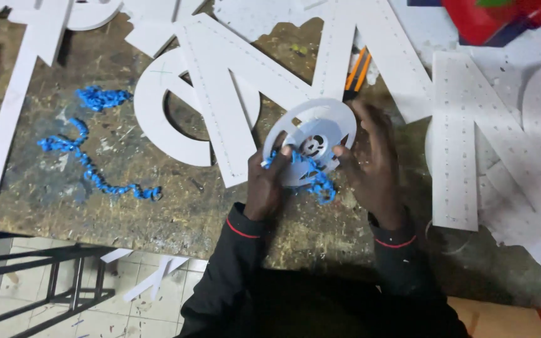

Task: Applying adhesive LED strips to the surface of large cut-out letters for sign making.

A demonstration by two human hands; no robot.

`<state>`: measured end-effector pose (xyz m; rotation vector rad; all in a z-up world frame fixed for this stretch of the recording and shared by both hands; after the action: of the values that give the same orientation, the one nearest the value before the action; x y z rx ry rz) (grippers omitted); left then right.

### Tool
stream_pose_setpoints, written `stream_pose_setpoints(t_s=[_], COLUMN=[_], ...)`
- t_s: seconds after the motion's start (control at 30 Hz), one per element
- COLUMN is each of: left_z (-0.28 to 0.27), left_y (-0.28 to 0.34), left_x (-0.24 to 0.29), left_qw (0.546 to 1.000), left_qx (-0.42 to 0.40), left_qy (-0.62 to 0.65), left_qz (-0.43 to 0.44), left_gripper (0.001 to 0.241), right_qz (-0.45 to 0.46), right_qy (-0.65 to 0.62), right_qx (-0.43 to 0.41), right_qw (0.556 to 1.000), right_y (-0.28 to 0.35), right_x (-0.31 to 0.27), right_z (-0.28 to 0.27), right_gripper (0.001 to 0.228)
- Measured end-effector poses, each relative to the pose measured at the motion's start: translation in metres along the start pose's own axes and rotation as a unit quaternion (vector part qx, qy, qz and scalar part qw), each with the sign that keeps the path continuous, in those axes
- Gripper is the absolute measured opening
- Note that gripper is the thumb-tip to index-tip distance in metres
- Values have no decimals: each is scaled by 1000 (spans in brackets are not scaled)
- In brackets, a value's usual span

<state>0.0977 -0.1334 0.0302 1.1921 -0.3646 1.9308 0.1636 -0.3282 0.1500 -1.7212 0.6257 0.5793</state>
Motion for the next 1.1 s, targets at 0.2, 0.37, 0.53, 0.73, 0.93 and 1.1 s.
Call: stream_pose_setpoints(t_s=[0.2,0.37,0.53,0.73,0.93,1.1], left_z=[-27,-26,-38,-2,7,-7], left_y=[-28,-15,3,23,-31,-46], left_x=[23,54,54,97,43,18], left_qw=[990,977,930,874,997,982], left_qx=[-96,-109,-190,-402,6,68], left_qy=[84,-139,-281,-250,75,177], left_qz=[59,123,143,109,17,1], left_gripper=[70,54,58,92,67,46], right_qz=[343,316,286,335,314,368], right_qy=[-256,-229,-254,-315,-283,-305], right_qx=[-7,99,217,285,71,-72], right_qw=[904,915,898,841,903,876], right_y=[43,35,0,8,28,26], right_x=[101,107,79,107,63,23], right_z=[33,25,13,18,83,109], right_gripper=[57,48,33,31,54,56])
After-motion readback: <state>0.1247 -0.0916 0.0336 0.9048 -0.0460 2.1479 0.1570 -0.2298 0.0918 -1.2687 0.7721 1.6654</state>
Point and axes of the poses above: each hand's wrist, its own y-axis away from the middle knuckle, its own z-axis out of the palm, x = y × z, the point moved 4 cm from there along -y, towards the middle knuckle, and after that the axes turned 12 degrees about x, right-handed, at the moved point
